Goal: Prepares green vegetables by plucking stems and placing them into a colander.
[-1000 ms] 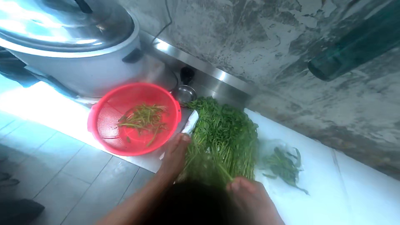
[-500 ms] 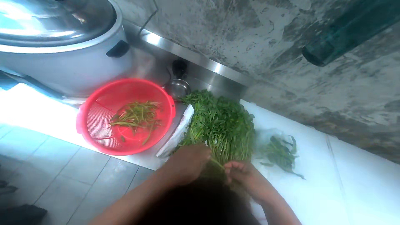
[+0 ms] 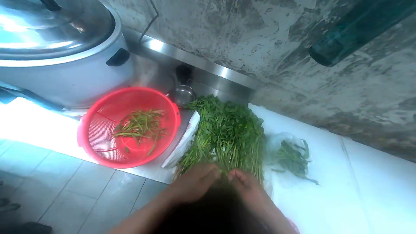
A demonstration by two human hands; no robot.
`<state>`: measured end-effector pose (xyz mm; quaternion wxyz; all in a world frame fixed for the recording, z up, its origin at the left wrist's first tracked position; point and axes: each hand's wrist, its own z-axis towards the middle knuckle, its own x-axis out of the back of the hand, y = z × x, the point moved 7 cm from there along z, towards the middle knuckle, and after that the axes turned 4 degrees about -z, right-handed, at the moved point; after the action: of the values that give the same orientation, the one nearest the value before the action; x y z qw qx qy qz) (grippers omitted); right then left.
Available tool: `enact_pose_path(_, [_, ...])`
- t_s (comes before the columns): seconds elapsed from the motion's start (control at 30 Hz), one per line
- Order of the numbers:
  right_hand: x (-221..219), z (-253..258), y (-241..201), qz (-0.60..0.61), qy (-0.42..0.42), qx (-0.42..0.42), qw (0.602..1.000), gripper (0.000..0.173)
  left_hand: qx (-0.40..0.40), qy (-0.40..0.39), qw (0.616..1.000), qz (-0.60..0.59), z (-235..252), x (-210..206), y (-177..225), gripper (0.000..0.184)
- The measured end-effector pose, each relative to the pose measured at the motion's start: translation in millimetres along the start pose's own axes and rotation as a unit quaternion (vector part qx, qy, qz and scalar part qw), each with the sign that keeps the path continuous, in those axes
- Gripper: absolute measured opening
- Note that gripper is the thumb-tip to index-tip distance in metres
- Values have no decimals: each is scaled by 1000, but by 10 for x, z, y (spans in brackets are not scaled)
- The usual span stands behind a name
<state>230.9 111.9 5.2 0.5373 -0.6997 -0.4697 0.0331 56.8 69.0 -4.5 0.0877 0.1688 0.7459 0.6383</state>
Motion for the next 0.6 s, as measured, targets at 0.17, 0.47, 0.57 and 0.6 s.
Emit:
enact_pose_path(0.17, [65,-275,-603,-153,130,350,915,31,104,176,841,-501,-91,34,-12,30])
enact_pose_path(0.47, [299,-180,-374,359,59,148,919,24,-126,222,873,-416,-392,859,116,33])
enact_pose_path(0.57, [245,-140,-504,385,32,156,909,28,-115,174,951,-226,-285,459,225,23])
enact_pose_path(0.6, [245,-162,-567,382,26,175,907,30,-114,170,965,-162,-241,369,264,21])
